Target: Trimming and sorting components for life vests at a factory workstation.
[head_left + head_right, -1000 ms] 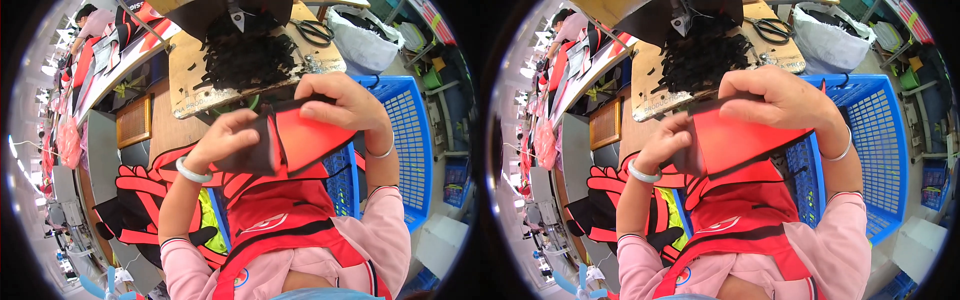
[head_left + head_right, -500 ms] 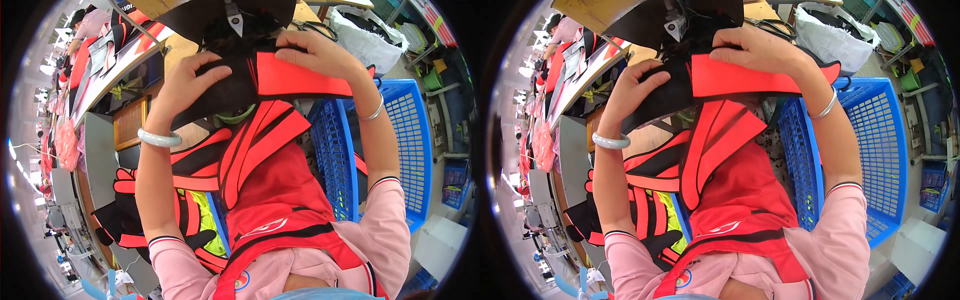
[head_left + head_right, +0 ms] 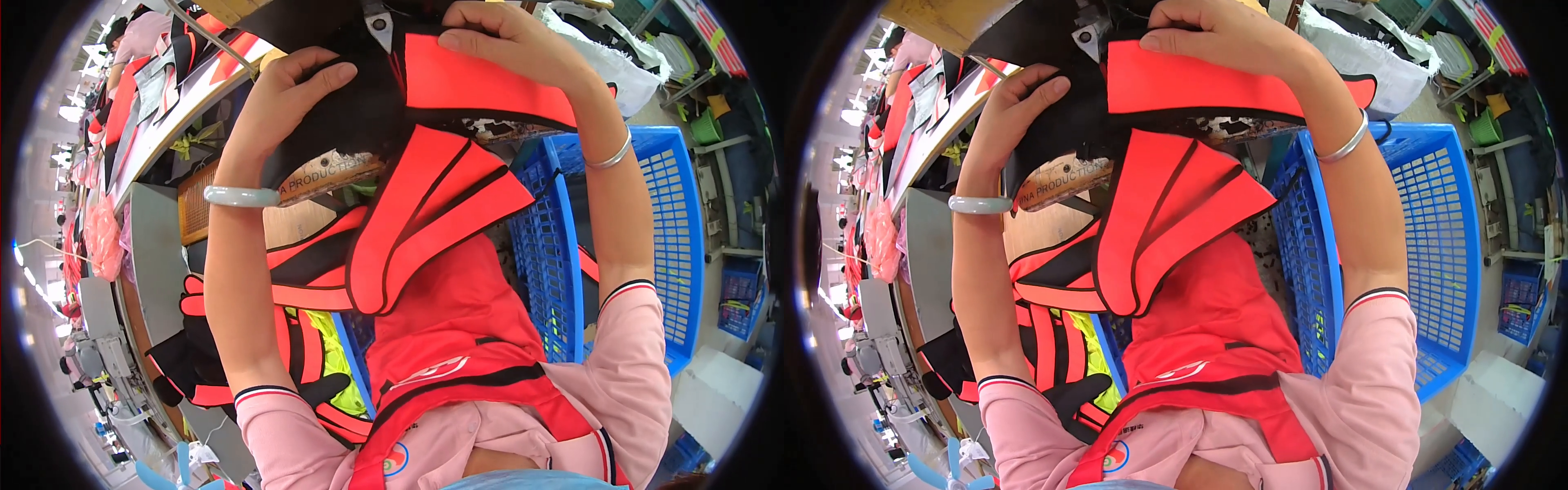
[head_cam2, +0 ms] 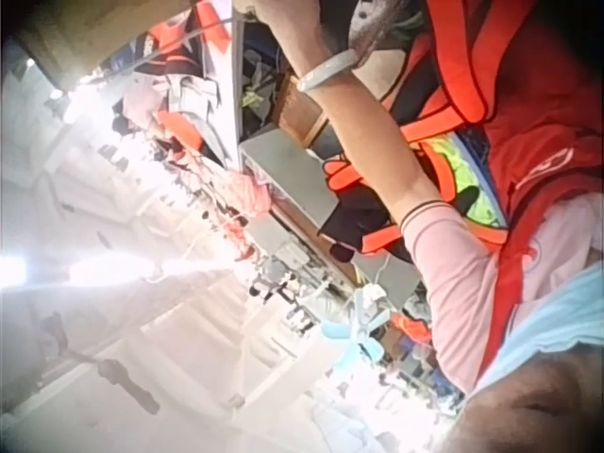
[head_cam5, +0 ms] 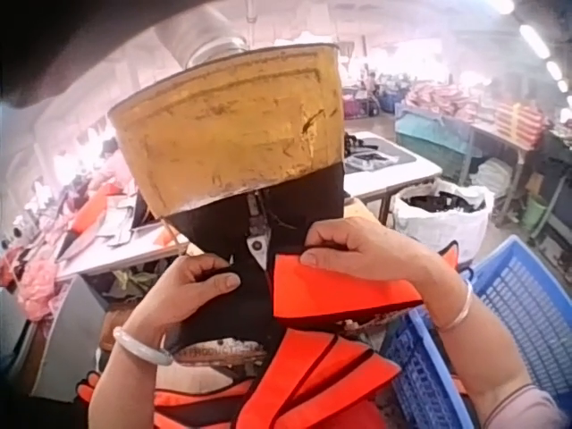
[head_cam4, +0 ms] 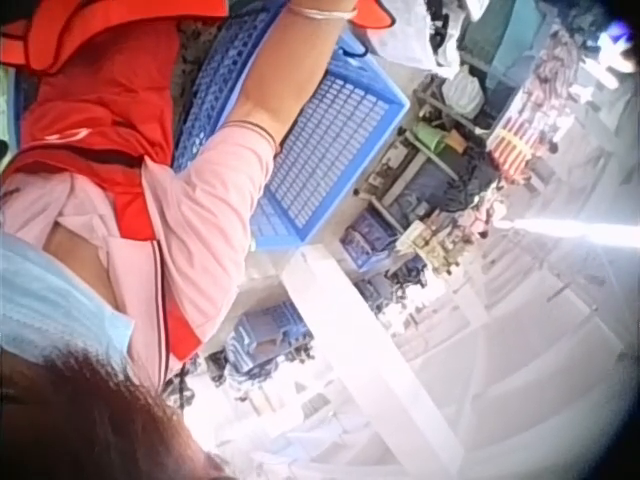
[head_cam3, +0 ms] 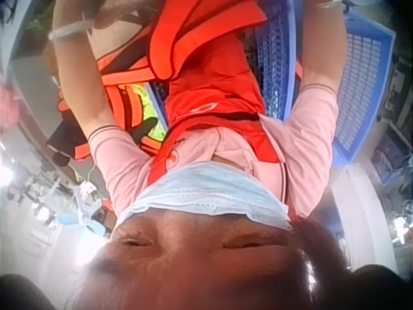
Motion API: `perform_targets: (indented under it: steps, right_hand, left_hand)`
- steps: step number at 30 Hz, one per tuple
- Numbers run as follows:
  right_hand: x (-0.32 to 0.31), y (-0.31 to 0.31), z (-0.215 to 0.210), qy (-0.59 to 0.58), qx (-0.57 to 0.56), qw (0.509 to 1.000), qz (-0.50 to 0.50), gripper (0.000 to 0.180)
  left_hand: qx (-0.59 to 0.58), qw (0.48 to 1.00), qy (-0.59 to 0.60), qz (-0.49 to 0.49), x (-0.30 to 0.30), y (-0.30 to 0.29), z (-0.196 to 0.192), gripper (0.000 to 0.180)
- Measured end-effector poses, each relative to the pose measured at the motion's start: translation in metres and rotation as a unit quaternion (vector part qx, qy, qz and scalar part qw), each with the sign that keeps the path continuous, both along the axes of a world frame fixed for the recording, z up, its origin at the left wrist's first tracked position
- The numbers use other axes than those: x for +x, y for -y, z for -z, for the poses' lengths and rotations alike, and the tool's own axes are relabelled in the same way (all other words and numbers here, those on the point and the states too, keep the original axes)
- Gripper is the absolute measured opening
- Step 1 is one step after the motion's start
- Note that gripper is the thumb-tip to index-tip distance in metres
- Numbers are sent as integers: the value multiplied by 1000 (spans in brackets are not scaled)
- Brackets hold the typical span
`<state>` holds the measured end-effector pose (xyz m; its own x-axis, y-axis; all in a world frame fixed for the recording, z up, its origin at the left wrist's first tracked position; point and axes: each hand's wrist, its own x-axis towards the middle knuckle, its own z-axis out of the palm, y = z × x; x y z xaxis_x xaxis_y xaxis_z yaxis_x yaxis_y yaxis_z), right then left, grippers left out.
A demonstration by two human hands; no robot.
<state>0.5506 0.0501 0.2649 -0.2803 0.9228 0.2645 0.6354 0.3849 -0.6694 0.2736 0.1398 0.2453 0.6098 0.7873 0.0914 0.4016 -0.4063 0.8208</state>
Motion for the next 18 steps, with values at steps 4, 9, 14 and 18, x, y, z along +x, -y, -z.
perform_targets:
  steps: [4,9,14,18]
  right_hand:
    - [15,4,0,-2,-56,998,22,28]
    - [24,20,15,-55,-62,996,36,30]
    - [25,32,35,-101,-40,993,35,28]
    - [31,41,44,-67,-15,996,51,30]
  left_hand:
    - [-98,990,78,-71,-6,10,-7,31]
    - [-58,989,-47,125,-35,67,38,28]
    - [75,991,-1,110,-6,129,76,27]
    - [76,996,32,46,-6,142,75,22]
